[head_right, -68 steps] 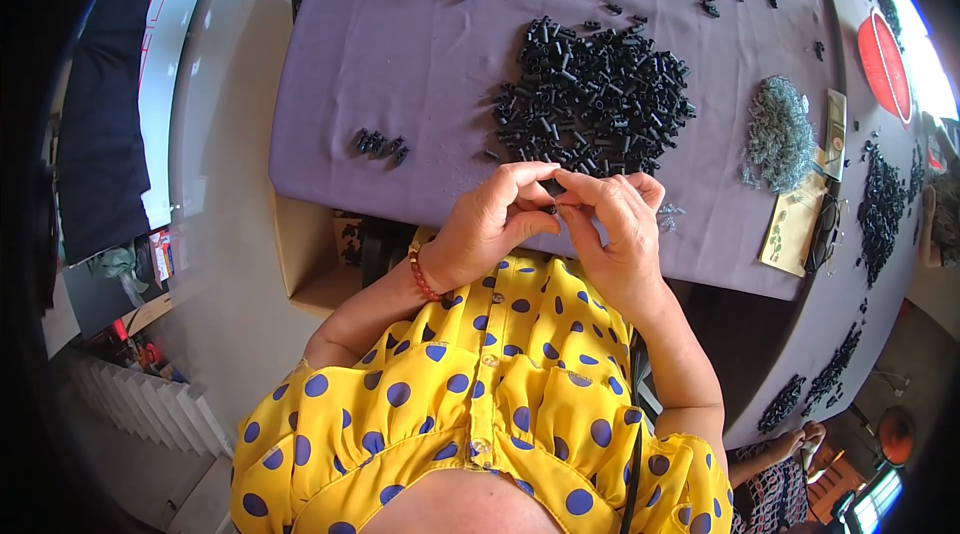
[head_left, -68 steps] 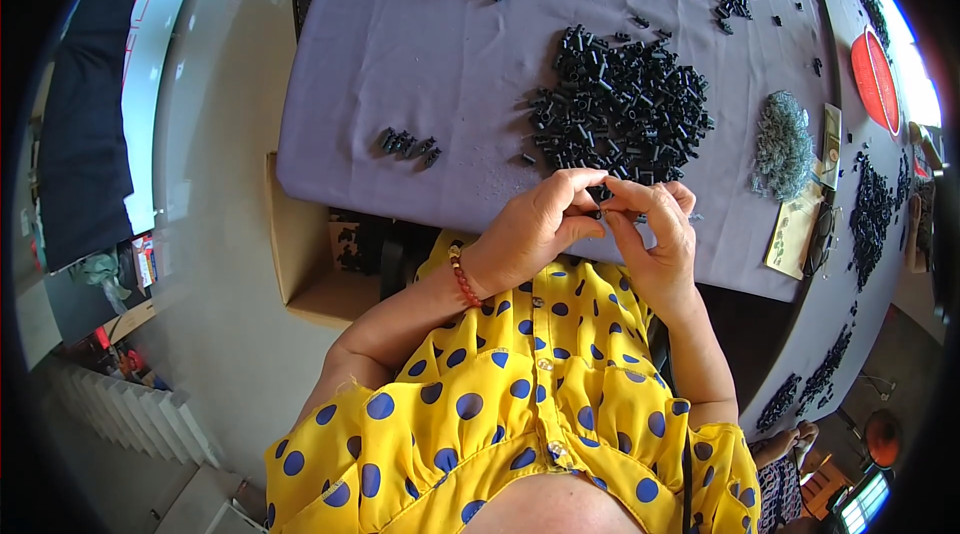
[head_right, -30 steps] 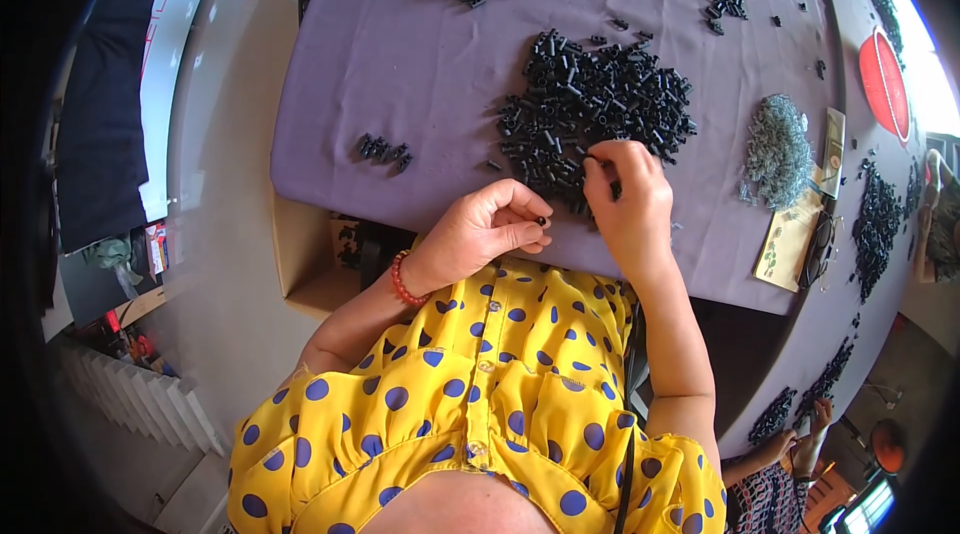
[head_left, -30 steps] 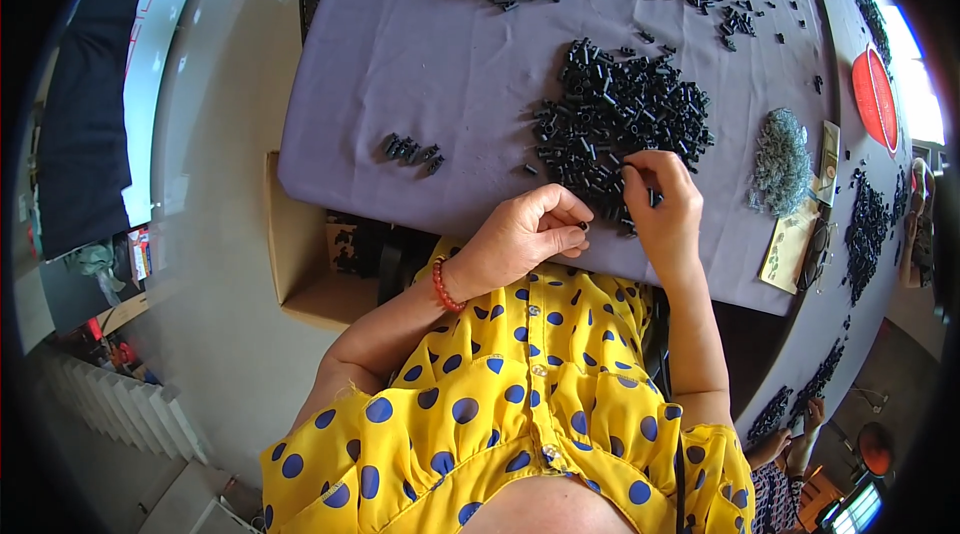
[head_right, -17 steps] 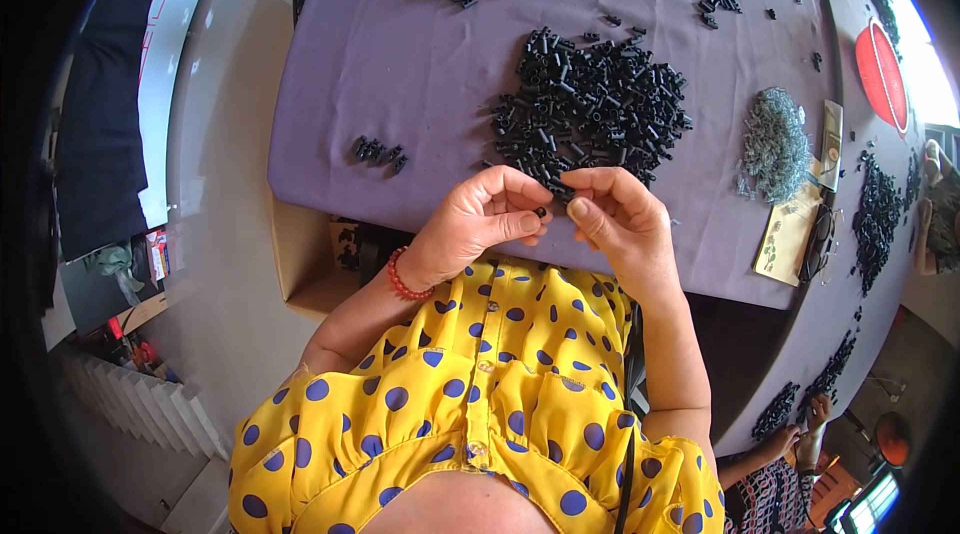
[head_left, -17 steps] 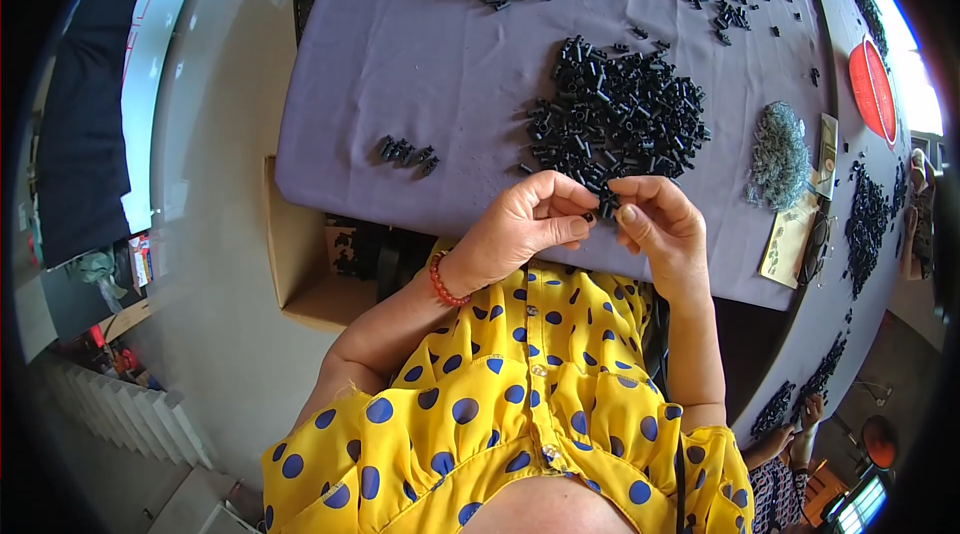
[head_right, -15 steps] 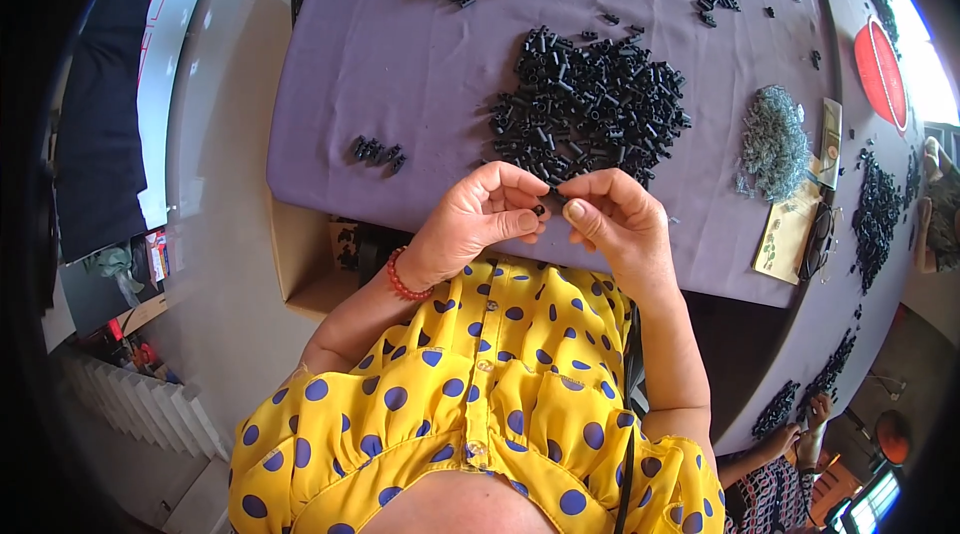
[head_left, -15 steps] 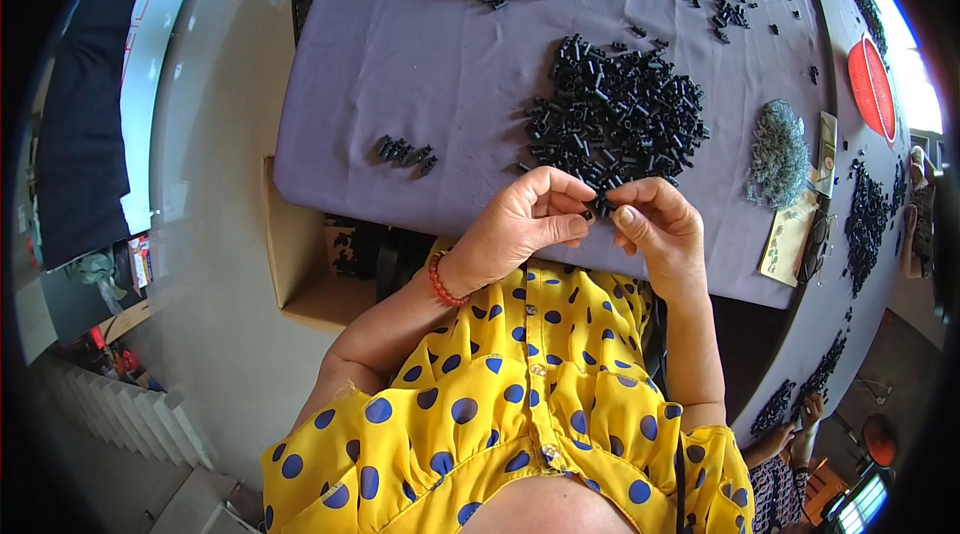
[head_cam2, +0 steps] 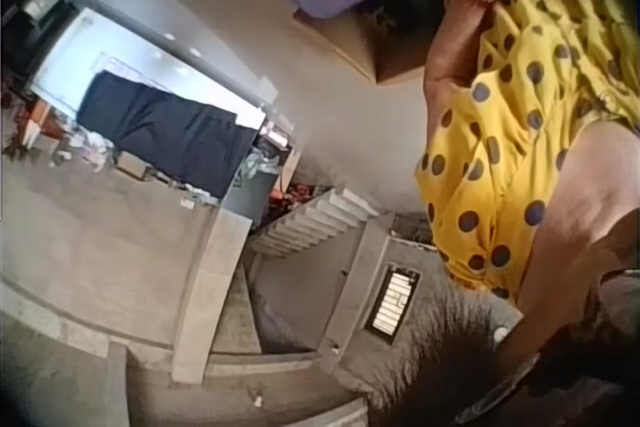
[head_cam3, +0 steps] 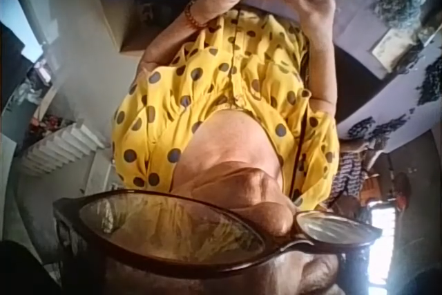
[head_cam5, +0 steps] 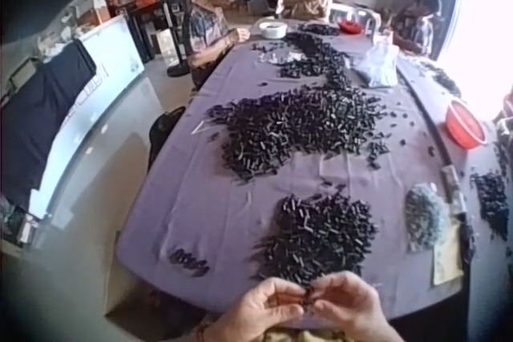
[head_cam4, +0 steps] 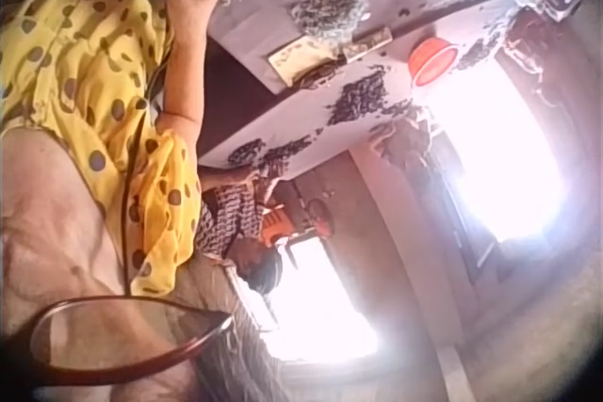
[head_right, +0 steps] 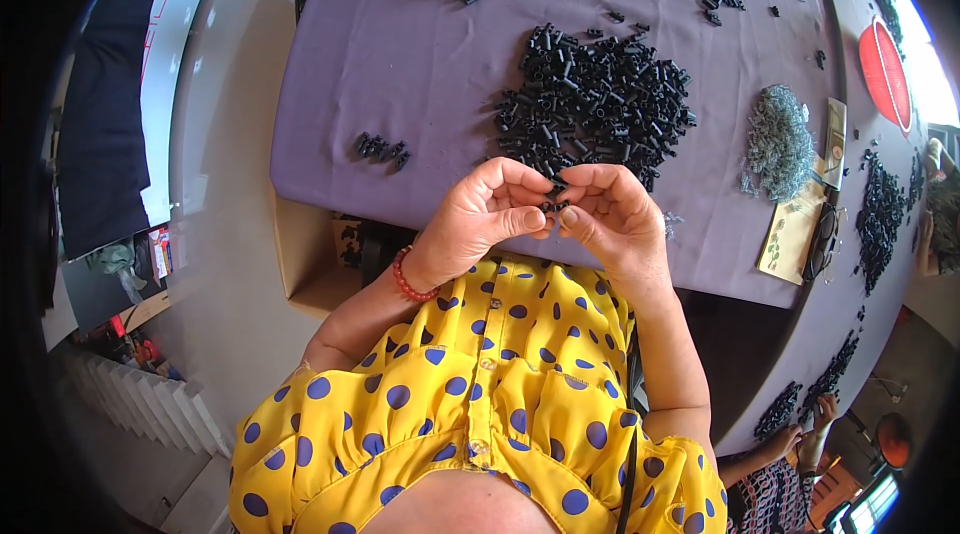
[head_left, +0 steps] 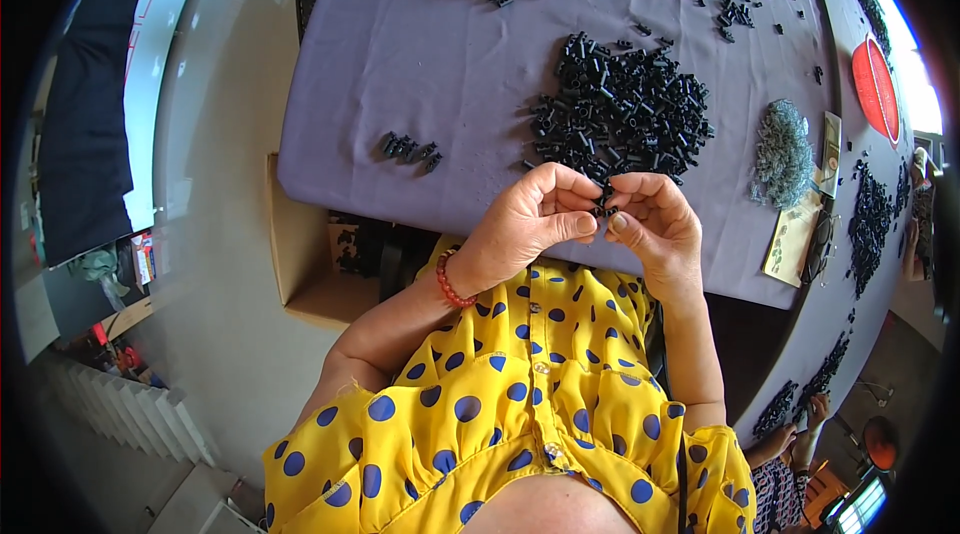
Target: Sorting and assembling small black plastic parts on a table in a workshop.
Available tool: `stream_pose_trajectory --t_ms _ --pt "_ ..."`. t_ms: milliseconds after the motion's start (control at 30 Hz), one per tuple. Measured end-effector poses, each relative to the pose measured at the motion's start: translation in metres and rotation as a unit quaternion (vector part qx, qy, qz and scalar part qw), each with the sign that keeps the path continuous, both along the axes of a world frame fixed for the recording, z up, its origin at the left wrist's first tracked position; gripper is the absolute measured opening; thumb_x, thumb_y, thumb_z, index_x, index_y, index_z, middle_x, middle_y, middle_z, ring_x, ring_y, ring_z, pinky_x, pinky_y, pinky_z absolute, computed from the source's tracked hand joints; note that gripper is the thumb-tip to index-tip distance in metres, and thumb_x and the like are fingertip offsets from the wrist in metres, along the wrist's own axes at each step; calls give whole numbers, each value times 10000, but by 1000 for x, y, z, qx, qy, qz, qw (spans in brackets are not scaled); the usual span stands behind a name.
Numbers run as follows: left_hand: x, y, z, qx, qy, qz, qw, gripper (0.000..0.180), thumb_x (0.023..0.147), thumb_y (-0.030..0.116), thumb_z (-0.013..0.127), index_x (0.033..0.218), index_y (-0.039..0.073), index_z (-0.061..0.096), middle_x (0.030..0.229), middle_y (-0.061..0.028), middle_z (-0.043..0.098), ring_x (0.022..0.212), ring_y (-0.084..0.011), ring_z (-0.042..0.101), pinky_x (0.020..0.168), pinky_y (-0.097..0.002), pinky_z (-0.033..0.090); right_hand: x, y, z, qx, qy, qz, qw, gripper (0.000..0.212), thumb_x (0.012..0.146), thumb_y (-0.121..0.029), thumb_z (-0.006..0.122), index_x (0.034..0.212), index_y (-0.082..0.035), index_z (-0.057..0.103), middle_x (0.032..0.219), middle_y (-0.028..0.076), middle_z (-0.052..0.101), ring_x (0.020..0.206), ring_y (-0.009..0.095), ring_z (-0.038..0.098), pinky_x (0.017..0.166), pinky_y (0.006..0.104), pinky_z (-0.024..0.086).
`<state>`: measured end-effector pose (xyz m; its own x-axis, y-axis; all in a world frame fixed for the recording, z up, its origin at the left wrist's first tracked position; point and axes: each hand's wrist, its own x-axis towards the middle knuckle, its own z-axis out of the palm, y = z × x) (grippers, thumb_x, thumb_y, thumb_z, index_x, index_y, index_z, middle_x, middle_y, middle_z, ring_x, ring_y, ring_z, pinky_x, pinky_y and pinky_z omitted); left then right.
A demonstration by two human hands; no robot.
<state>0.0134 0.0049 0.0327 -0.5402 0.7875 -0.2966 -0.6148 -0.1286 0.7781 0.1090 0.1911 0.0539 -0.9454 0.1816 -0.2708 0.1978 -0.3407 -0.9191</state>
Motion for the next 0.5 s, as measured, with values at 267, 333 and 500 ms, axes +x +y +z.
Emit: stream_pose_trajectory --t_ms 267,333,500 --pt "3 0 -1 -13 34 -5 999 259 979 26 683 1218 20 585 1118 -66 673 1017 -126 679 939 -289 580 0 -1 -2 11 10 -6 1000 369 942 55 692 1289 2 580 1072 33 635 956 92 635 868 243 560" --pt "4 0 -2 -19 53 -5 998 262 975 26 689 1217 22 589 1114 -55 672 1012 -112 671 938 -278 573 0 -1 -2 24 3 -1 1000 374 938 59 694 1290 5 579 1073 31 633 963 90 630 876 241 554" --pt "5 0 -2 -41 90 -5 995 267 967 20 698 1213 22 594 1106 -41 673 1008 -99 662 934 -264 564 1 -1 -1 41 -3 8 999 382 926 84 681 1287 6 581 1067 29 632 968 90 623 879 241 549"
